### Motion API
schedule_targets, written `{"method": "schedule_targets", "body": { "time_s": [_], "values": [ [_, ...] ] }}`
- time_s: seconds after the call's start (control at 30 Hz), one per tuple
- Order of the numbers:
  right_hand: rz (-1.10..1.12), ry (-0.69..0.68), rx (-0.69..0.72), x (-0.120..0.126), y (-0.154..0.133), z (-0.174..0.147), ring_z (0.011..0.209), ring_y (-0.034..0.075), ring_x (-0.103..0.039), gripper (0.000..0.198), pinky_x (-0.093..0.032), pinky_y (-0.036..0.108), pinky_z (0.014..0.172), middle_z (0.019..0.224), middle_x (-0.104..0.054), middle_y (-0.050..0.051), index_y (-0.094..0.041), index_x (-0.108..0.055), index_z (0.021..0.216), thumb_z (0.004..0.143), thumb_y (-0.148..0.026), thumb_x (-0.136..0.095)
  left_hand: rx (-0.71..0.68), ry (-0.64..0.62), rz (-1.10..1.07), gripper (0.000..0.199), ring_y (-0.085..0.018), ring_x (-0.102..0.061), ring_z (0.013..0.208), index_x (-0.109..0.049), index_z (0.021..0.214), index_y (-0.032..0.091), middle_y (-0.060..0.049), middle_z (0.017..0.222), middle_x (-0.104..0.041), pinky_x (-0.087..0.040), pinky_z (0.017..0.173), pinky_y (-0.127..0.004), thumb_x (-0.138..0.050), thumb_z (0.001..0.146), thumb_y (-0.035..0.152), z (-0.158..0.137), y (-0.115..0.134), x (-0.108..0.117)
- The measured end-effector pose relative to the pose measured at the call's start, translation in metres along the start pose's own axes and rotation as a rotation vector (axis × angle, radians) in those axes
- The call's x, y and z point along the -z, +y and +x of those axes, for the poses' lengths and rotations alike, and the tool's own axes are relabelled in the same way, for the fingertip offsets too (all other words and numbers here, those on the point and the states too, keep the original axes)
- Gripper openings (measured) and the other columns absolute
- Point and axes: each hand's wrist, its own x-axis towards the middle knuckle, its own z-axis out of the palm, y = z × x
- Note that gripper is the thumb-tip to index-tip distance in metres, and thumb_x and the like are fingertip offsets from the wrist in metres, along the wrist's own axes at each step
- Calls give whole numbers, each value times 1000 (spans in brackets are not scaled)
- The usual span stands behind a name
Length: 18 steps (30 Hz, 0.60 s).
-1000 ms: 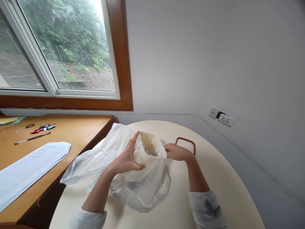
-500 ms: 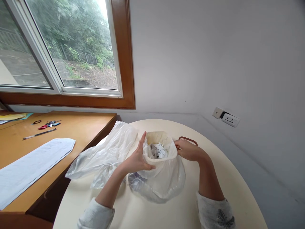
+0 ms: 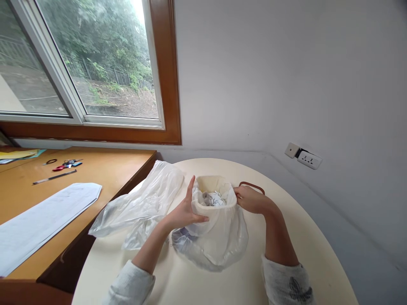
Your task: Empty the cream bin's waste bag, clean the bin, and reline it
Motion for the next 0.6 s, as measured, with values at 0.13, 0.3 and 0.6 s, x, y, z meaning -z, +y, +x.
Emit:
{"method": "schedule_targets", "body": {
  "time_s": [0.13, 0.3, 0.6],
  "values": [
    [-19, 30, -16, -2, 5, 0, 79, 15, -51, 16, -28, 23, 59, 70, -56, 1, -18, -45, 57, 67, -9, -39, -8, 57, 57, 122, -26, -48, 116, 21, 136, 32, -13, 144, -26, -40, 95, -41, -74, 61, 24, -1, 5, -4],
    [-31, 46, -8, -1, 7, -1, 77, 15, -52, 16, -30, 23, 62, 71, -56, 1, -19, -47, 57, 68, -10, -39, -12, 76, 108, 121, -30, -44, 119, 19, 137, 31, -15, 148, -14, -42, 93, -39, -74, 60, 24, -1, 9, -9],
    [82, -16, -168, -1, 23, 2, 70, 14, -52, 13, -31, 22, 57, 74, -58, 2, -20, -58, 68, 74, -24, -47, 4, 21, 267, 111, -30, -23, 133, 18, 137, 37, -10, 150, -4, -40, 95, -42, -69, 67, 35, -11, 19, 23]
  ]
}}
